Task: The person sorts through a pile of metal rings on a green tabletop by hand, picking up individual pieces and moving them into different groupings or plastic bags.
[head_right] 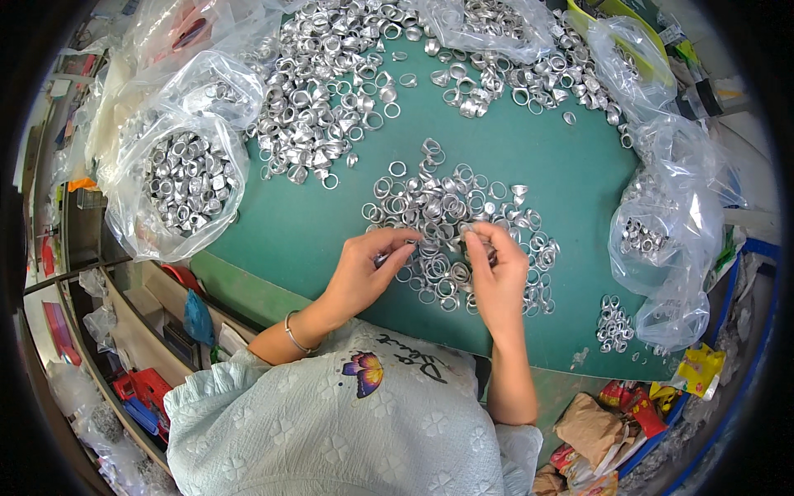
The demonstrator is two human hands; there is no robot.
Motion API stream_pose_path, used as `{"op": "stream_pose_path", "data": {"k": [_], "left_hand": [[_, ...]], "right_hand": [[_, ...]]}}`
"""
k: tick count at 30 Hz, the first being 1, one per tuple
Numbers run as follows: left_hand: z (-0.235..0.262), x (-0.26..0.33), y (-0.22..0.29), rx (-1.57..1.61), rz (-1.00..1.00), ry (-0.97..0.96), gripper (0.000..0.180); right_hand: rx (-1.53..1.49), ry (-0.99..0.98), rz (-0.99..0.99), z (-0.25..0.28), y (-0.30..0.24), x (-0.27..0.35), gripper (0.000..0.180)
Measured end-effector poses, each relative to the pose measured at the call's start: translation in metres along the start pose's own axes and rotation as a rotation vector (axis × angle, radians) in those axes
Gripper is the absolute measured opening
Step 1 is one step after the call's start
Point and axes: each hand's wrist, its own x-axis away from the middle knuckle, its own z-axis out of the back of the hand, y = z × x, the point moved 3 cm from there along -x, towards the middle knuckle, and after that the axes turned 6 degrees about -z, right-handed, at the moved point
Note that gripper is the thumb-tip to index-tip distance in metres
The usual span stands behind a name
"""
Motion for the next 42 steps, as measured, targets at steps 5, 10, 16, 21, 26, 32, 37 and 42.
{"op": "stream_pose_path", "data": {"k": [5, 10, 16, 21, 26, 32, 37, 42], "left_hand": [[-0.01, 0.002, 0.006, 0.304, 0.062, -0.09, 0.027], [-0.014, 0.0, 0.02, 0.424, 0.025, -0.183, 0.037], [-0.011, 0.0, 0.023, 0.306, -0.102, -0.248, 0.027], [-0.012, 0.003, 0.021, 0.44, 0.001, -0.23, 0.026], [-0.011, 0.005, 0.021, 0.423, -0.032, -0.218, 0.028], [-0.008, 0.005, 0.027, 0.328, -0.078, -0.217, 0.03], [-0.01, 0.006, 0.025, 0.377, -0.052, -0.243, 0.028], [-0.01, 0.007, 0.025, 0.494, 0.048, -0.264, 0.025]], "right_hand": [[-0.847, -0.248, -0.45, -0.008, -0.002, 0.024, 0.016], [-1.056, -0.429, -0.687, -0.017, -0.004, 0.041, 0.019], [-1.007, -0.415, -0.664, -0.019, -0.005, 0.047, 0.022], [-0.983, -0.403, -0.63, -0.022, -0.005, 0.049, 0.02], [-0.996, -0.4, -0.644, -0.023, -0.007, 0.05, 0.02], [-1.041, -0.411, -0.699, -0.024, -0.015, 0.053, 0.024], [-0.985, -0.396, -0.637, -0.024, -0.013, 0.053, 0.026], [-0.959, -0.369, -0.63, -0.023, -0.012, 0.053, 0.027]]}}
